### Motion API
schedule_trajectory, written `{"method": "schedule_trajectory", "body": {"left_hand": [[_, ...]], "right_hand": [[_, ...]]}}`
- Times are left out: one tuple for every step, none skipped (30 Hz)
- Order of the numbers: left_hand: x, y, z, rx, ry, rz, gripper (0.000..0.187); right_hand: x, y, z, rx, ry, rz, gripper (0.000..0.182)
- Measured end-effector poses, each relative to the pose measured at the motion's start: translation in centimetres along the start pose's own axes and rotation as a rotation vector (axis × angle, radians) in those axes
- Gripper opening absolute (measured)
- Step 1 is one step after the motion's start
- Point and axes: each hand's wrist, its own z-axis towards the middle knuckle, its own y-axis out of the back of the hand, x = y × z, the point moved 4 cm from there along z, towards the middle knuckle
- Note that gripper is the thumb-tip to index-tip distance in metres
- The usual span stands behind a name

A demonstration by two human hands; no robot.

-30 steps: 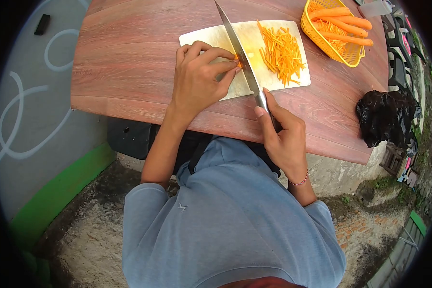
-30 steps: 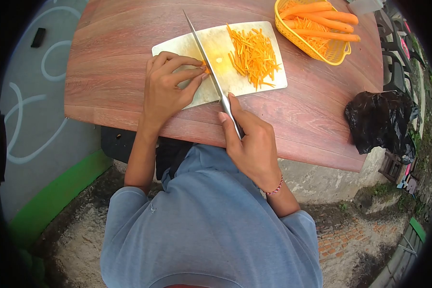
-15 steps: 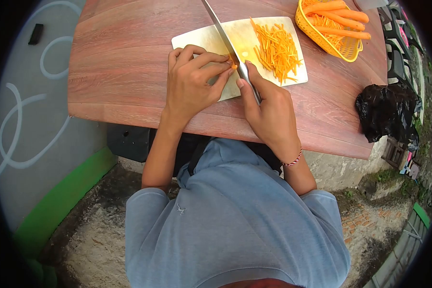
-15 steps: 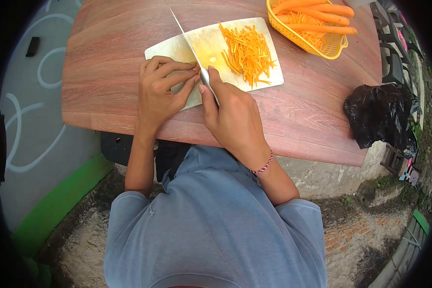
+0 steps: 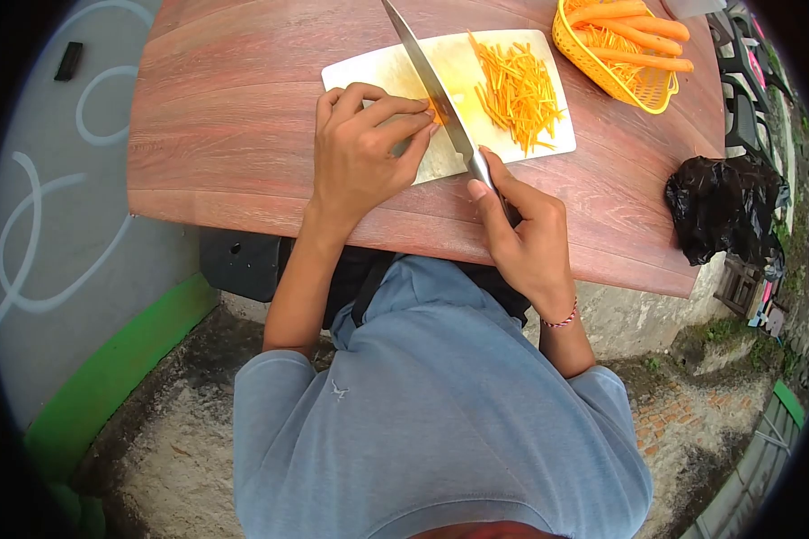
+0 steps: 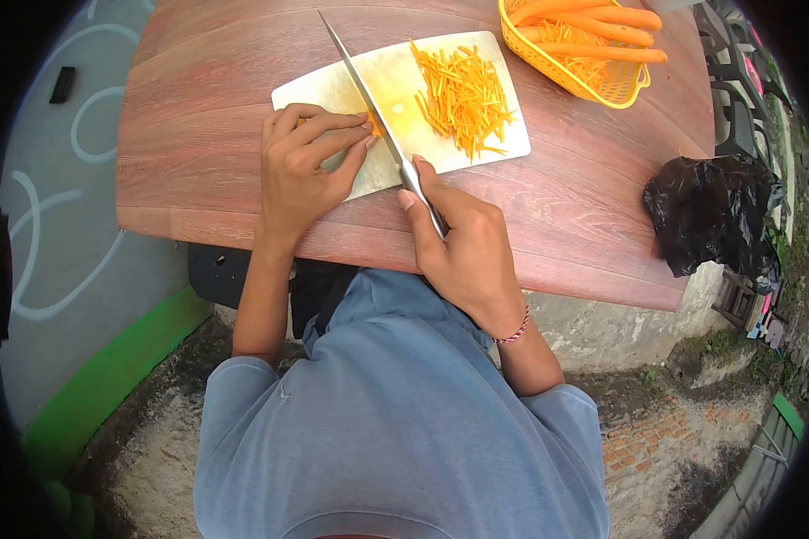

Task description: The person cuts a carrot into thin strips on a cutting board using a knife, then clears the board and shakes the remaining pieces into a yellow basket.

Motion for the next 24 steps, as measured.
{"method": "schedule_trajectory", "body": {"left_hand": [[0.0,0.0,-0.01,-0.001,-0.001,0.002,0.014],[0.01,-0.02,-0.02,-0.001,0.001,0.0,0.014],[0.03,-0.02,-0.01,-0.001,0.003,-0.002,0.014],[0.05,0.01,0.01,-0.002,0.002,-0.001,0.014],[0.06,0.02,0.0,0.0,0.0,0.0,0.014],[0.05,0.03,-0.02,0.001,-0.001,0.0,0.014],[0.04,0.04,-0.03,0.002,-0.002,0.0,0.014],[0.04,0.05,-0.02,0.003,-0.002,0.002,0.014],[0.04,0.05,0.0,0.004,-0.003,0.004,0.014],[0.03,0.04,0.01,0.004,-0.004,0.003,0.014],[0.03,0.03,0.02,0.003,-0.004,0.0,0.014],[0.02,0.01,0.03,0.003,-0.003,-0.003,0.013],[0.01,0.01,0.04,0.002,-0.004,-0.003,0.013],[0.02,0.01,0.05,0.004,-0.001,-0.004,0.013],[0.03,0.02,0.05,0.006,0.002,-0.005,0.013],[0.04,0.04,0.06,0.006,0.002,-0.005,0.013],[0.05,0.04,0.06,0.008,0.001,-0.003,0.013],[0.06,0.04,0.05,0.01,0.0,-0.001,0.013],[0.04,0.06,0.06,0.01,0.001,-0.001,0.013],[0.0,0.08,0.09,0.01,0.004,-0.001,0.012],[-0.02,0.09,0.13,0.01,0.006,-0.002,0.012],[-0.02,0.1,0.13,0.01,0.007,-0.002,0.012],[-0.03,0.09,0.13,0.01,0.006,-0.003,0.012],[-0.03,0.08,0.16,0.01,0.005,-0.004,0.012]], "right_hand": [[0.05,-0.01,-0.04,0.006,-0.024,-0.005,0.034],[0.09,-0.01,-0.08,0.013,-0.047,-0.009,0.034],[0.22,0.02,-0.1,0.012,-0.045,-0.008,0.034],[0.29,0.04,-0.12,0.015,-0.054,-0.01,0.034],[0.3,0.03,-0.15,0.018,-0.065,-0.013,0.033],[0.29,0.02,-0.18,0.018,-0.065,-0.012,0.033],[0.28,0.02,-0.22,0.015,-0.055,-0.014,0.034],[0.27,0.01,-0.25,0.012,-0.046,-0.017,0.034],[0.18,-0.03,-0.29,0.011,-0.046,-0.017,0.034],[0.12,-0.07,-0.34,0.003,-0.029,-0.012,0.034],[0.13,-0.05,-0.36,-0.005,-0.012,-0.007,0.034],[0.19,-0.01,-0.37,-0.006,-0.011,-0.008,0.034],[0.27,0.04,-0.41,-0.007,-0.015,-0.006,0.034],[0.32,0.06,-0.43,-0.007,-0.019,-0.003,0.034],[0.36,0.03,-0.43,-0.007,-0.018,-0.003,0.034],[0.4,0.01,-0.43,-0.009,-0.017,0.0,0.034],[0.44,0.01,-0.44,-0.012,-0.015,0.003,0.034],[0.46,0.04,-0.49,-0.012,-0.015,0.003,0.034],[0.45,0.07,-0.55,-0.01,-0.02,0.001,0.034],[0.44,0.07,-0.58,-0.008,-0.024,-0.001,0.034],[0.48,0.04,-0.55,-0.007,-0.023,-0.001,0.034],[0.56,0.01,-0.54,-0.005,-0.02,-0.007,0.034],[0.62,0.0,-0.53,-0.003,-0.017,-0.013,0.034],[0.64,0.02,-0.53,-0.004,-0.017,-0.013,0.034]]}}
